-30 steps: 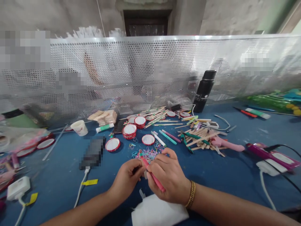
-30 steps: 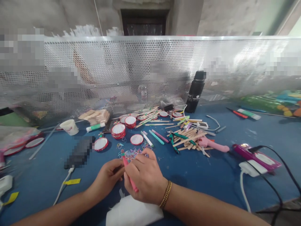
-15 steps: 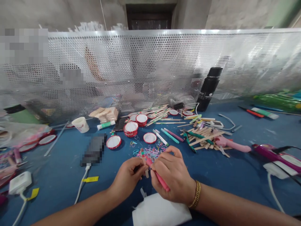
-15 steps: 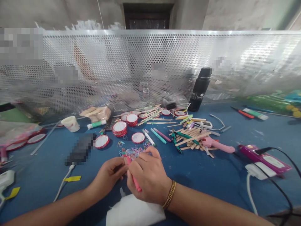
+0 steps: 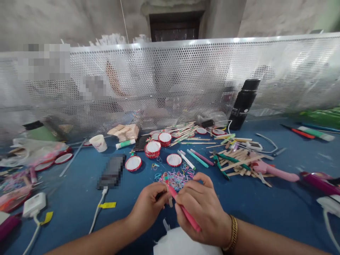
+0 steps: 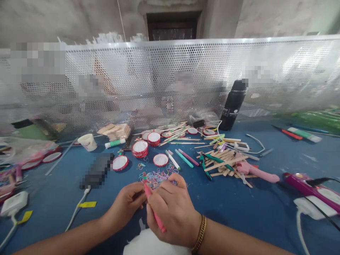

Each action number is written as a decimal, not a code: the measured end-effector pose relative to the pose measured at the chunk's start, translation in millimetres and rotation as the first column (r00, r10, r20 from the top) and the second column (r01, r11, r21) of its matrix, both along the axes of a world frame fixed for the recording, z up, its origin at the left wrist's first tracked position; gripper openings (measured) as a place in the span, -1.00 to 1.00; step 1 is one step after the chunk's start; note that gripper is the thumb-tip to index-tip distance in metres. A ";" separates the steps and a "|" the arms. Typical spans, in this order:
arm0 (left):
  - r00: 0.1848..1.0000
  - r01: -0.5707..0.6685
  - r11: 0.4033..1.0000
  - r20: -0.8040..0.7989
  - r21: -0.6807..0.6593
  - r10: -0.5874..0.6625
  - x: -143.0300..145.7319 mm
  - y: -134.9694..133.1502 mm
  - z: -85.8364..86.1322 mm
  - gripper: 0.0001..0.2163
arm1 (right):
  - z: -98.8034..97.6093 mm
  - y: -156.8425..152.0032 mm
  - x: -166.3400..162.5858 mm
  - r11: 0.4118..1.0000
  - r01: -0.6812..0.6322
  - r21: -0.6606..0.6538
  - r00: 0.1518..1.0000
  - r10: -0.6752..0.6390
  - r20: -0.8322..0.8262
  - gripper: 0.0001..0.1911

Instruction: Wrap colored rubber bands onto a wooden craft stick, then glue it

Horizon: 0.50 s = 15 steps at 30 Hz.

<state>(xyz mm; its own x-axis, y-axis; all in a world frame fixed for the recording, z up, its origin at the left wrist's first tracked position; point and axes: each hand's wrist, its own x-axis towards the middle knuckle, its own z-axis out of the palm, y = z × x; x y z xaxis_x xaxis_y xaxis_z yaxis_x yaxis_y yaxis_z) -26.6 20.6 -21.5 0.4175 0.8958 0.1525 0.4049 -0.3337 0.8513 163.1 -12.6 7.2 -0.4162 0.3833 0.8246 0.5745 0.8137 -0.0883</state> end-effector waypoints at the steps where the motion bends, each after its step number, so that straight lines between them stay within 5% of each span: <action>1: 1.000 0.000 1.000 0.007 -0.003 0.000 0.2 0.1 -0.4 -0.75 | -0.8 0.7 0.2 1.000 0.000 0.000 1.000 0.000 0.005 -0.94; 15: 1.000 0.005 1.000 0.013 -0.018 -0.005 2.8 0.6 3.7 -0.72 | 1.9 4.8 3.5 0.994 0.058 0.090 0.998 -0.059 0.008 -0.96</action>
